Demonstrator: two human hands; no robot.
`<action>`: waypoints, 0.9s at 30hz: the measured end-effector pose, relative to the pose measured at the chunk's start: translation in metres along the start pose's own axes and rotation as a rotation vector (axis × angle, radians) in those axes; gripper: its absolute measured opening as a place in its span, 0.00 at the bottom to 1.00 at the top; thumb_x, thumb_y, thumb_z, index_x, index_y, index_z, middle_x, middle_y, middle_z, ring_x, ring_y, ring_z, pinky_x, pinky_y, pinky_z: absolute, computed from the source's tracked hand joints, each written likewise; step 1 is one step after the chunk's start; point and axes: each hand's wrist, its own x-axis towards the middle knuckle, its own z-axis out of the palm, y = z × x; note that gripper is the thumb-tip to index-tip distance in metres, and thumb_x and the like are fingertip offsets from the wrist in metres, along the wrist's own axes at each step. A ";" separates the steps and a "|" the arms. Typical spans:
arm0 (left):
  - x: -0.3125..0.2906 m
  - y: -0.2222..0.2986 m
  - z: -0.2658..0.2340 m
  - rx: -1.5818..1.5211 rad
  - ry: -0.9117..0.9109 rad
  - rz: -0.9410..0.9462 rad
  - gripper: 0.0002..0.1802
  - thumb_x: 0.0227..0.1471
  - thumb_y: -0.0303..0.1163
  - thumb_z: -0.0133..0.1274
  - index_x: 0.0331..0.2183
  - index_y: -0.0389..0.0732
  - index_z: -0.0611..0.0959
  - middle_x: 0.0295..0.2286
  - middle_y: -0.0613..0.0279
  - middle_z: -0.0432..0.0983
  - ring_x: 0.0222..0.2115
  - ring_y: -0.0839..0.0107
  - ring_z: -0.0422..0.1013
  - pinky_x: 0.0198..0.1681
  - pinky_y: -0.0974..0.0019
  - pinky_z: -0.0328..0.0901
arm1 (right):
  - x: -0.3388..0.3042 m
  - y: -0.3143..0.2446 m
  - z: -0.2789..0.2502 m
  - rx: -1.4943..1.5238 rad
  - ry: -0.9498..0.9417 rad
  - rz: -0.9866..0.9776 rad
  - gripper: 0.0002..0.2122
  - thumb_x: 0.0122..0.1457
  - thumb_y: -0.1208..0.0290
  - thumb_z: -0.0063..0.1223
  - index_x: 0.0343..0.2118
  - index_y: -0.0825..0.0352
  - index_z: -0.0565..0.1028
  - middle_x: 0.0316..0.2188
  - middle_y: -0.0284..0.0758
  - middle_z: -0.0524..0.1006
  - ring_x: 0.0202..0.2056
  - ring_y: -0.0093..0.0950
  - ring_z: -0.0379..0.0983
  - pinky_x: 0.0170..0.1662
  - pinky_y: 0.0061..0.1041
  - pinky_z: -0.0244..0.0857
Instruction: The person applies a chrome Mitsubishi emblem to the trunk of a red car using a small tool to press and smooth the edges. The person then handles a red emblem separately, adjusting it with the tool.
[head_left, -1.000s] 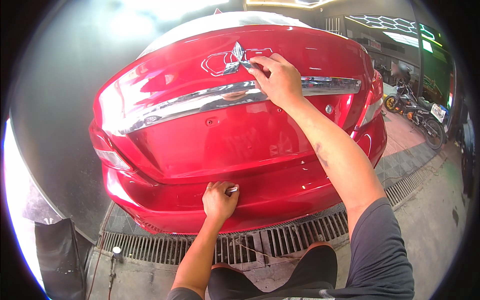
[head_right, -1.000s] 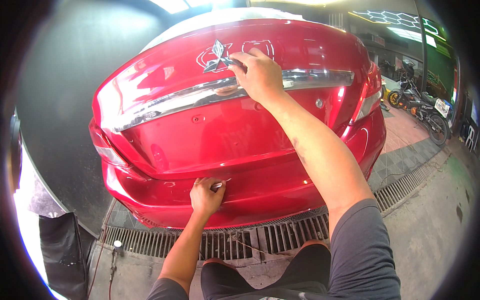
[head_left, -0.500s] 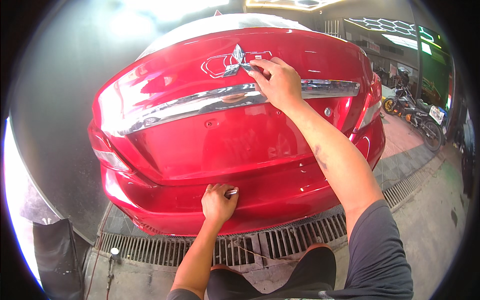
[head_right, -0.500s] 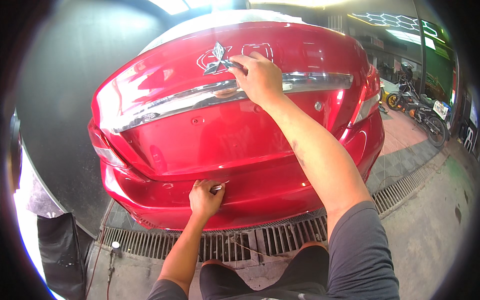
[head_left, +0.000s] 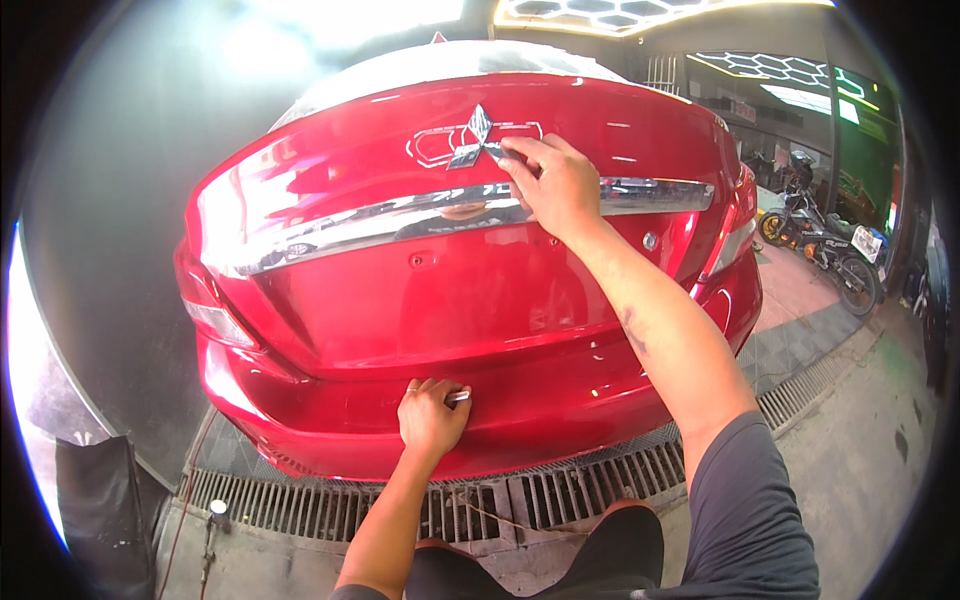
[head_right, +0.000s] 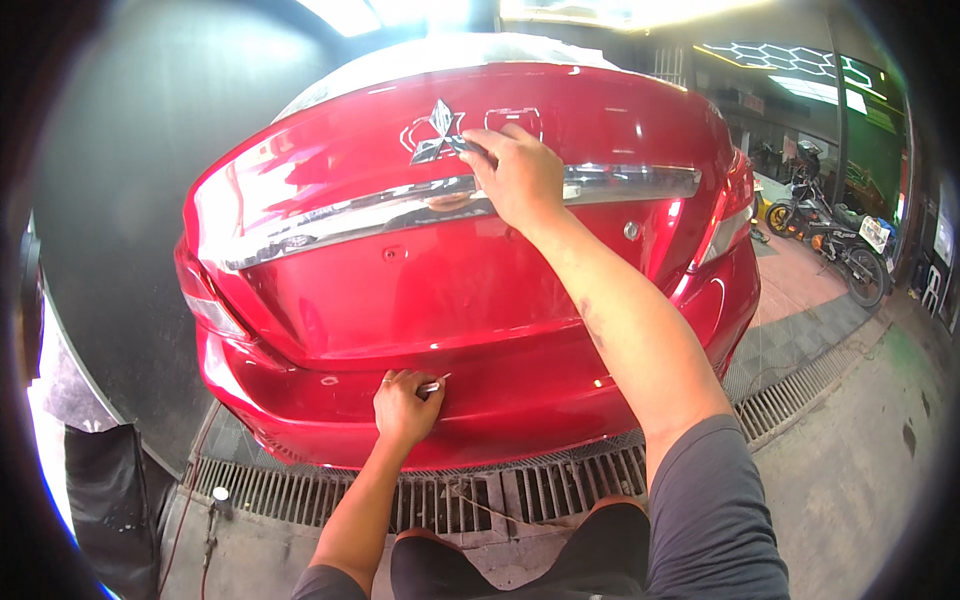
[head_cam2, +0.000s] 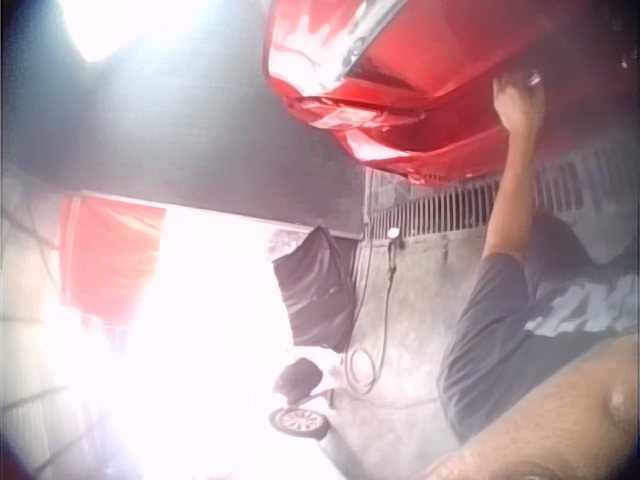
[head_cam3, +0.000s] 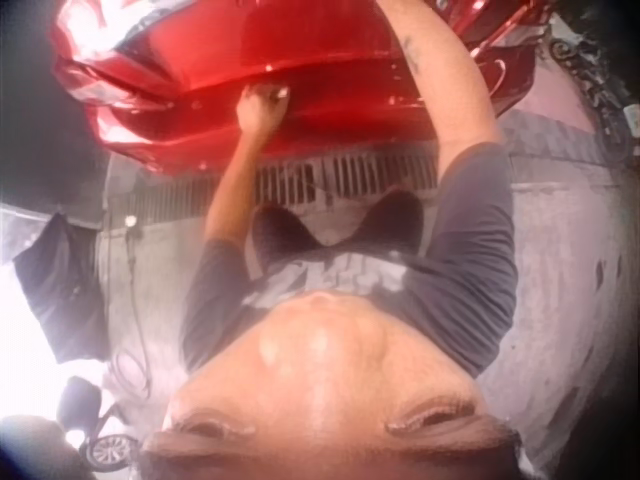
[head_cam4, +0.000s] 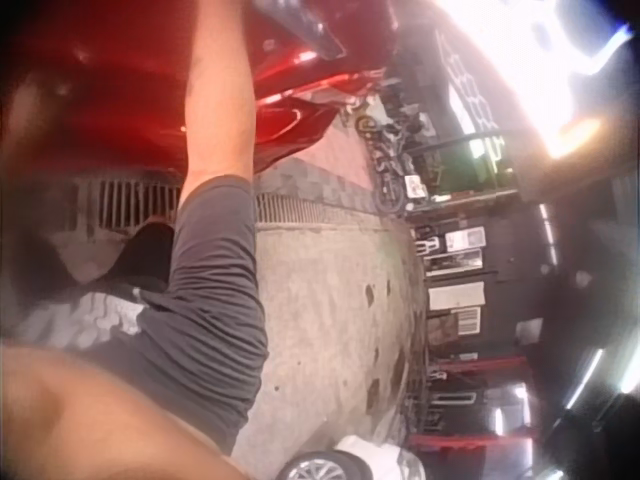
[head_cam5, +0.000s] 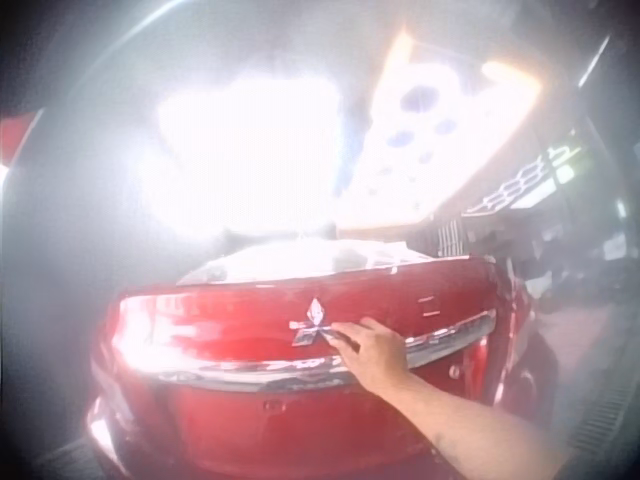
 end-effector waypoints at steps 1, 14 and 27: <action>-0.003 0.000 0.002 -0.002 -0.014 -0.006 0.11 0.56 0.43 0.70 0.34 0.45 0.94 0.31 0.58 0.87 0.37 0.50 0.81 0.43 0.47 0.77 | -0.002 0.000 -0.002 -0.026 0.010 -0.017 0.13 0.67 0.60 0.71 0.51 0.55 0.90 0.34 0.33 0.84 0.37 0.37 0.85 0.41 0.40 0.79; -0.003 -0.009 0.000 0.022 0.007 0.001 0.12 0.54 0.43 0.70 0.34 0.46 0.95 0.31 0.56 0.87 0.38 0.47 0.82 0.44 0.46 0.78 | 0.001 -0.007 0.000 0.030 0.050 -0.029 0.12 0.65 0.62 0.72 0.50 0.56 0.90 0.34 0.34 0.84 0.35 0.38 0.84 0.40 0.39 0.78; -0.005 -0.006 0.001 0.020 0.014 0.006 0.10 0.54 0.41 0.70 0.34 0.46 0.94 0.33 0.57 0.88 0.38 0.47 0.82 0.45 0.46 0.78 | 0.001 -0.007 -0.003 0.017 0.036 -0.047 0.13 0.66 0.61 0.72 0.51 0.58 0.90 0.34 0.32 0.84 0.33 0.36 0.84 0.39 0.37 0.78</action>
